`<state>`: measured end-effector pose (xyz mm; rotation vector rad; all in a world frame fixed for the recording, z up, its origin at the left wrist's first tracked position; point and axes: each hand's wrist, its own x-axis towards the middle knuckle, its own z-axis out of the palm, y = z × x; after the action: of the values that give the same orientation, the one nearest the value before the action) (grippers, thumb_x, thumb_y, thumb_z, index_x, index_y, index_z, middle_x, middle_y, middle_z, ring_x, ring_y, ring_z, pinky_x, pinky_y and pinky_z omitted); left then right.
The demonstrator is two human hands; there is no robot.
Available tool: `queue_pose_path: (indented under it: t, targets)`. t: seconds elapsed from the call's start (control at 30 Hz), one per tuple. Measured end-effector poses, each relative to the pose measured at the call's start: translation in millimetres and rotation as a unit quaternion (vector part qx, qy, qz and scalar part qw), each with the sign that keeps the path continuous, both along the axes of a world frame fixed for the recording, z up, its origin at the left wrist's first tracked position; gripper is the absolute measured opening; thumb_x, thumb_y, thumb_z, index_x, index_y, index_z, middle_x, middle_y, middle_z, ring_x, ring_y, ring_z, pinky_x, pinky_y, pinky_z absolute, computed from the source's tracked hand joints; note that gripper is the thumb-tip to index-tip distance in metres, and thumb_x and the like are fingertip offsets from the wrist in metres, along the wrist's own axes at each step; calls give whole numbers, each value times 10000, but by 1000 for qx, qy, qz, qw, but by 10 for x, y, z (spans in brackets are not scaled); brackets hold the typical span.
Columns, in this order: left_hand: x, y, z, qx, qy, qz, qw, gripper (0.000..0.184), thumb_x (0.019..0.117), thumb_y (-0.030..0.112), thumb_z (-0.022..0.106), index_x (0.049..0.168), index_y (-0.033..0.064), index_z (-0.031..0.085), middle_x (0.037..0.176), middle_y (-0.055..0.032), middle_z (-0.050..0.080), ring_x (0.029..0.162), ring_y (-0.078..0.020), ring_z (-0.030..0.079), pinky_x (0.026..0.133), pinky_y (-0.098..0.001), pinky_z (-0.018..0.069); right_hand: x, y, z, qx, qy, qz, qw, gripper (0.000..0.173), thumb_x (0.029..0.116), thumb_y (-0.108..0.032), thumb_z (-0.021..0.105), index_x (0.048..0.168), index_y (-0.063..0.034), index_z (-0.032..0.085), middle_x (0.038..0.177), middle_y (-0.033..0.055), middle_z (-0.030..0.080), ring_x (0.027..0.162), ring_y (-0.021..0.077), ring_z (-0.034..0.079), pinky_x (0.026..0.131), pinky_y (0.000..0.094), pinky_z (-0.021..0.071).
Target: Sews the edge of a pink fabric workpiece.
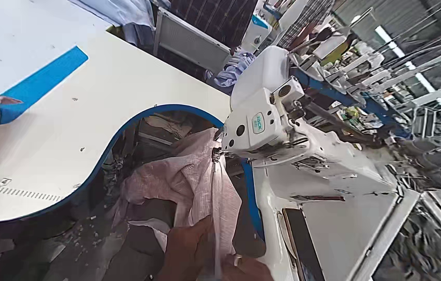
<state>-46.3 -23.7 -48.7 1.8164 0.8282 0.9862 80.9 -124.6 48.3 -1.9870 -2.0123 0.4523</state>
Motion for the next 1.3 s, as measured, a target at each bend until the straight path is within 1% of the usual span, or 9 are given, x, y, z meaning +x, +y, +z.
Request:
queue_pose_path:
  t: [0.07,0.2,0.33,0.5,0.83,0.97,1.1,1.2,1.3]
  targets:
    - [157,50,-8,18,2,44,999,292,951,171,509,893,52,768,529,-50,604,446,-181,603,428,-383,465,-195,-5,-181,11,-2,-45,999,215,912,-63,590,722,22,644,577,146,572,525,292,613,491,437,474]
    - [253,241,-22,22,-21,15,999,324,973,164,499,1045,28,784,561,-48,627,452,-172,592,442,-368,476,-174,98,48,-6,-124,-97,988,340,990,-173,518,709,-10,618,514,118,550,449,266,595,408,420,429]
    - [155,263,31,52,13,0,999,313,948,165,517,1014,46,799,497,-50,568,412,-207,569,404,-398,447,-228,307,4,24,-181,-96,979,196,858,-106,558,712,-13,650,563,117,581,470,264,611,403,408,435]
    - [98,351,73,62,27,-18,998,281,942,150,548,1015,53,801,494,-58,561,412,-219,563,412,-389,436,-122,292,-372,101,-112,-111,982,190,831,-30,552,717,40,687,707,172,630,622,272,644,548,367,519]
    - [109,367,23,32,1,-44,998,300,957,140,524,1046,36,791,501,-59,545,422,-211,544,433,-378,420,-129,176,-263,141,-50,-93,984,204,850,-48,572,715,6,716,910,177,722,931,230,678,869,260,527]
    - [136,402,34,39,3,-32,999,298,965,140,531,1052,39,796,521,-86,584,448,-253,594,445,-429,466,-80,156,-327,109,-34,-100,988,145,830,9,612,764,52,734,987,255,715,912,337,703,827,417,574]
    - [125,367,-2,38,-5,-54,998,273,956,134,523,1003,48,778,508,-67,546,432,-226,565,426,-402,440,-154,190,-104,114,-80,-80,987,163,864,-77,622,760,-23,736,857,165,715,806,255,692,718,337,562]
    - [130,367,21,23,-5,-37,999,278,966,146,529,1002,31,779,542,-84,600,471,-248,615,458,-432,483,-202,202,-168,96,-89,-67,989,167,890,-48,612,836,18,756,768,170,694,682,282,692,605,391,564]
    - [139,293,-48,18,-40,-14,999,308,961,128,533,1089,12,788,531,-72,599,429,-206,568,443,-392,470,-209,131,-137,147,-74,-129,978,150,902,-44,619,858,31,741,805,163,713,738,196,697,704,269,569]
